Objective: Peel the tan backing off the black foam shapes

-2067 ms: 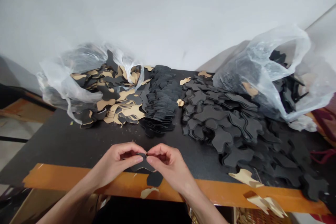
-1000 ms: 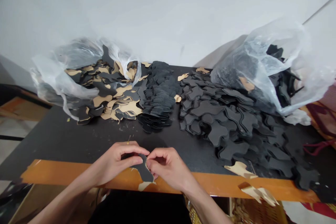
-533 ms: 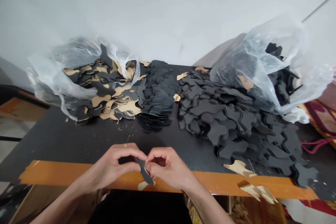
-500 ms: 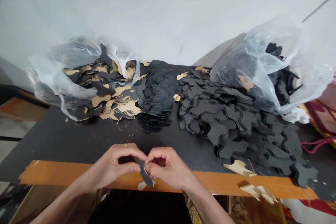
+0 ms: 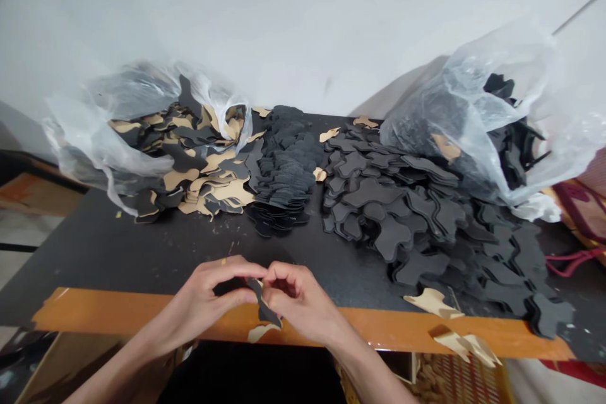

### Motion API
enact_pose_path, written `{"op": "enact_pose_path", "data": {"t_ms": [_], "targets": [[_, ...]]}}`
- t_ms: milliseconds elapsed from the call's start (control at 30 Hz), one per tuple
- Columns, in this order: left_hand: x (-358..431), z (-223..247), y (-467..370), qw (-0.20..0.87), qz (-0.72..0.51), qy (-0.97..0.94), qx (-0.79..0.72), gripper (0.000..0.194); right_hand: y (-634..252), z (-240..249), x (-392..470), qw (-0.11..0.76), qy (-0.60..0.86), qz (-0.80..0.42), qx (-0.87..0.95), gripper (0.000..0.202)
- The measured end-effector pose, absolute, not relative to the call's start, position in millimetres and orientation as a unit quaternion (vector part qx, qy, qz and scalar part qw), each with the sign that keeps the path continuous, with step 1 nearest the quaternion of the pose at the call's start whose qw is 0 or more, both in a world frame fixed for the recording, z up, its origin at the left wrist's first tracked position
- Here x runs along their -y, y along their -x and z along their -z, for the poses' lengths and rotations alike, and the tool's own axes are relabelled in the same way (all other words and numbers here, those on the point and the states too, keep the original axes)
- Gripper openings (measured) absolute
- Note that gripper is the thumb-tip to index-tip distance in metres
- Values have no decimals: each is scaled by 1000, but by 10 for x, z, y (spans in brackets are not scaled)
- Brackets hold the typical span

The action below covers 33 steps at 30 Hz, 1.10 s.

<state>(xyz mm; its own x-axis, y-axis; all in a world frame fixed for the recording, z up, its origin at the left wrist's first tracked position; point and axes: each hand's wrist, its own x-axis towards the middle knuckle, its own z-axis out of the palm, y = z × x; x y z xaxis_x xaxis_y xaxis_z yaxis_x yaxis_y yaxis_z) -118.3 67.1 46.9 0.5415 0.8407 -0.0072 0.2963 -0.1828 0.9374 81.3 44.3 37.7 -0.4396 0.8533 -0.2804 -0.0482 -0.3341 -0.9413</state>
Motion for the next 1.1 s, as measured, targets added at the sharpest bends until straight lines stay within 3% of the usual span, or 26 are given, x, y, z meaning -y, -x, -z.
{"op": "enact_pose_path", "data": {"t_ms": [300, 600, 733, 800, 933, 1000, 1100], "targets": [[-546, -512, 1208, 412, -315, -789, -328, 19, -851, -375, -368, 305, 447, -657, 524, 11], [-256, -457, 1147, 461, -333, -772, -284, 23, -1009, -415, -162, 217, 498, -611, 576, 18], [-173, -393, 1079, 476, -318, -747, -338, 23, -1108, -497, -50, 288, 524, -580, 554, 9], [-132, -361, 1030, 475, -324, -738, -354, 24, -1142, -525, 16, 319, 511, -592, 535, 16], [-47, -276, 911, 470, -347, -718, -378, 26, -1144, -485, 111, 286, 547, -582, 529, 14], [-7, -229, 869, 478, -345, -707, -389, 32, -1132, -437, 122, 288, 570, -565, 522, 10], [26, -169, 866, 491, -343, -674, -433, 62, -1160, -365, 101, 294, 582, -556, 516, 11]]}}
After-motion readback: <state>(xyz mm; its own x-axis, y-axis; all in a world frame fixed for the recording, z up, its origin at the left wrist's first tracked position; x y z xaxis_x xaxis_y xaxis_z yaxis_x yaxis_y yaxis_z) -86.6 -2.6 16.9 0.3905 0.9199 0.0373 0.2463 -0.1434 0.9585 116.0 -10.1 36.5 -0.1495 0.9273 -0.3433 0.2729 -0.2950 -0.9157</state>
